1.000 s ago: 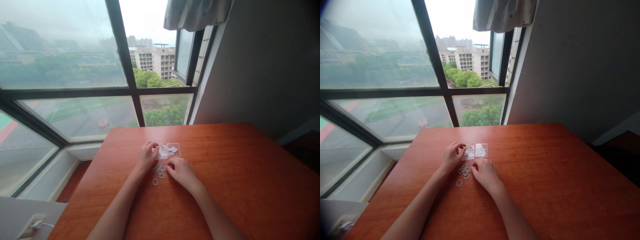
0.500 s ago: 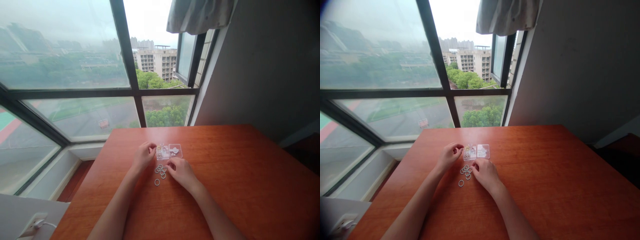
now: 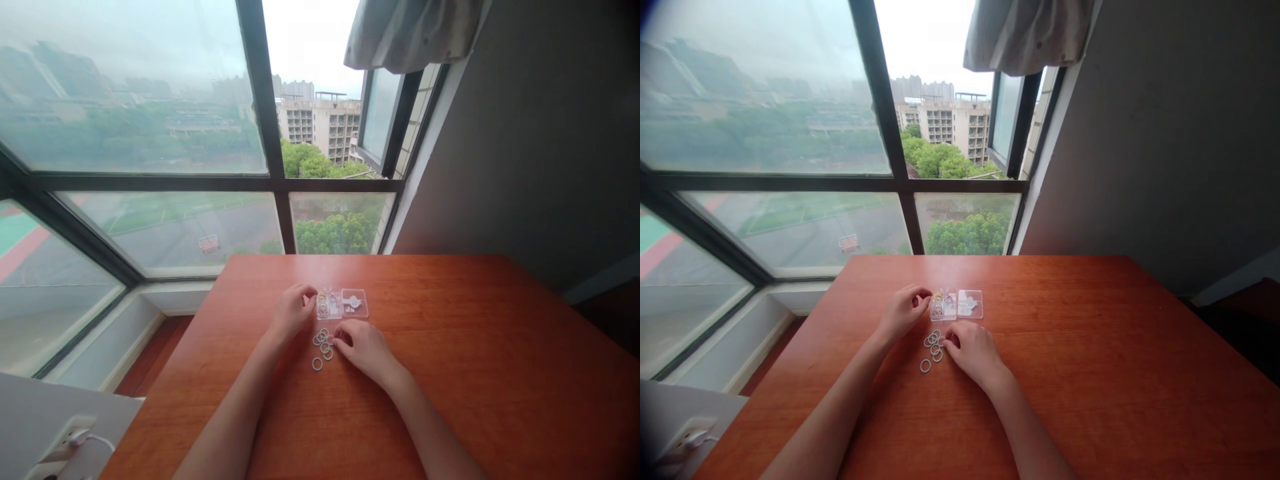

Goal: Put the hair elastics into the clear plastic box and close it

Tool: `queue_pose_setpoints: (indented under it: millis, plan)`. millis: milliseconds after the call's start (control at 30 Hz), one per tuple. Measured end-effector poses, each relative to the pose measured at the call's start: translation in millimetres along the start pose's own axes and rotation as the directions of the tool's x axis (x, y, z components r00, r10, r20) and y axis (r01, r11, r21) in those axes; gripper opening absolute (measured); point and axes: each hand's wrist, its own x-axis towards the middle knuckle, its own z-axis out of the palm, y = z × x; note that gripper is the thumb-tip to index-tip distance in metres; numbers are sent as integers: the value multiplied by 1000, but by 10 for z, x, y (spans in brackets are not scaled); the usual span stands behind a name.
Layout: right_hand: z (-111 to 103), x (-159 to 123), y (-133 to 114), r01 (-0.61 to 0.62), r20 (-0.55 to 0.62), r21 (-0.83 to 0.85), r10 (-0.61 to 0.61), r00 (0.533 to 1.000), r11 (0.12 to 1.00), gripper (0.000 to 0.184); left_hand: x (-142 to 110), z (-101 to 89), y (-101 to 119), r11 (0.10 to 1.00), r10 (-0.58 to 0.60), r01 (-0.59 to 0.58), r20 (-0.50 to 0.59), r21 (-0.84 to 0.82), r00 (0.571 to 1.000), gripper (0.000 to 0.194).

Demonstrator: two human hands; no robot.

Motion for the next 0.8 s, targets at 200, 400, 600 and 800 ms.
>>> queue_pose_setpoints:
  millis: [200, 400, 600, 800]
  plan:
    - [-22, -6, -6, -3, 28, -11, 3, 1000, 1000, 8, -3, 1, 3, 1000, 1, -1, 1, 5, 1000, 15]
    - [-27, -11, -13, 4, 35, -12, -3, 999, 1000, 11, -4, 6, 11, 1000, 8, -8, 18, 2, 1000, 15]
    - [-37, -33, -18, 10, 24, 28, -11, 1000, 1000, 15, -2, -1, 20, 1000, 8, -8, 24, -3, 1000, 16]
    - [-47, -28, -5, 100, 56, 37, -102, 993, 994, 25, -1, 6, 12, 1000, 8, -8, 25, -10, 1000, 16]
